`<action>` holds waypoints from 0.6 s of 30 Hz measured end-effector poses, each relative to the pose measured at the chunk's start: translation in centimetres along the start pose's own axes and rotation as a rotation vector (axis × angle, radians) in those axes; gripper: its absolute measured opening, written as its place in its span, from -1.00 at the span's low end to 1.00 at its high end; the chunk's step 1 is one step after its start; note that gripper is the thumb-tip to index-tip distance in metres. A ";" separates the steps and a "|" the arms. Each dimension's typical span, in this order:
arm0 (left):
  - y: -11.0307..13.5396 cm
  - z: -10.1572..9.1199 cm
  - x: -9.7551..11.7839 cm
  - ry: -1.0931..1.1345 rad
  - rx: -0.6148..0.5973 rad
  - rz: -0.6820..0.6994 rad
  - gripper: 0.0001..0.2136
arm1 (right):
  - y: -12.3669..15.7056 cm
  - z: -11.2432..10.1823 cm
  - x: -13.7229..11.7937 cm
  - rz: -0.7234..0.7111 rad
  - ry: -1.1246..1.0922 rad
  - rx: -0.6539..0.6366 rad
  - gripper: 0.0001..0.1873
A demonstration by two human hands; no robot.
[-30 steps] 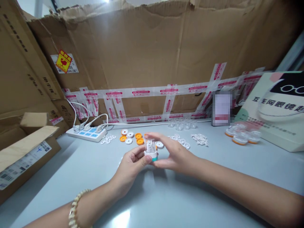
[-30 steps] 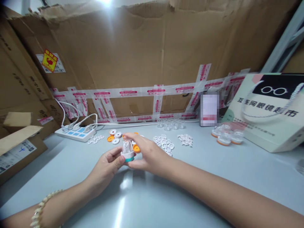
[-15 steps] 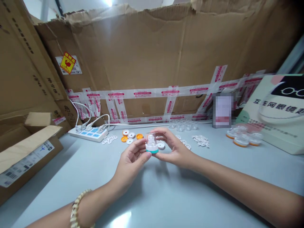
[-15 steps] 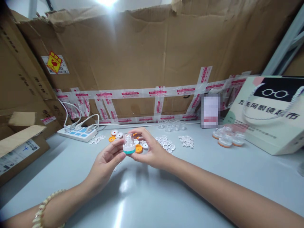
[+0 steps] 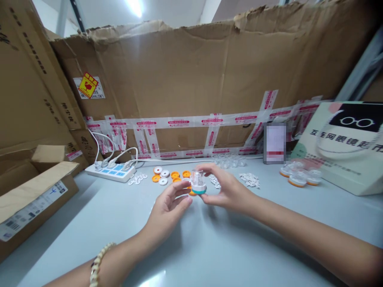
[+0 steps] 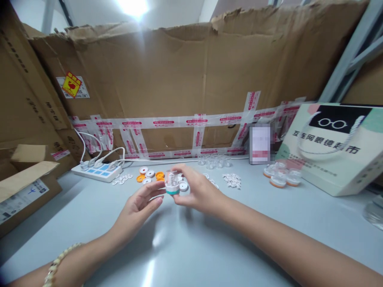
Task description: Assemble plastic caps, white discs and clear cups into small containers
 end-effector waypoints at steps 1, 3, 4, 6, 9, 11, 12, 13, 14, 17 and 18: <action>0.2 0.0 0.0 -0.040 -0.006 -0.004 -0.68 | 0.6 -0.7 0.4 0.021 0.030 -0.008 -0.46; 0.5 0.2 0.1 -0.113 -0.026 -0.003 -0.71 | 2.3 -2.4 1.6 0.095 0.086 -0.019 -0.43; 0.6 0.3 0.1 -0.144 -0.038 0.002 -0.72 | 3.4 -3.3 2.4 0.137 0.110 -0.027 -0.43; 0.8 0.4 0.1 -0.185 -0.048 0.027 -0.75 | 5.9 -5.6 4.3 0.238 0.191 0.000 -0.57; 0.8 0.4 0.3 -0.215 -0.042 0.072 -0.78 | 9.7 -9.2 7.4 0.406 0.353 0.074 -0.71; 0.7 0.4 0.4 -0.237 -0.032 0.092 -0.79 | 11.5 -10.9 9.2 0.480 0.483 0.032 -0.72; 0.7 0.4 0.5 -0.249 -0.028 0.098 -0.79 | 12.2 -11.6 10.0 0.492 0.539 0.010 -0.73; 0.7 0.3 0.5 -0.262 -0.026 0.104 -0.80 | 12.6 -12.1 10.8 0.483 0.591 -0.031 -0.73; 0.7 0.3 0.5 -0.274 -0.027 0.108 -0.80 | 12.9 -12.4 11.4 0.460 0.638 -0.075 -0.74; 0.8 0.4 0.6 -0.318 -0.034 0.131 -0.81 | 13.4 -12.6 13.1 0.360 0.733 -0.180 -0.77; 0.8 0.3 0.6 -0.338 -0.036 0.146 -0.81 | 13.5 -12.6 13.5 0.331 0.742 -0.173 -0.79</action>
Point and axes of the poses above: each hand's wrist, its own y-axis away from the middle knuckle, its own z-axis out of the palm, x = y × z, the point moved 4 cm from there along -y, towards the middle knuckle, and after that the axes turned 9 degrees about -z, right-handed, at the moved point
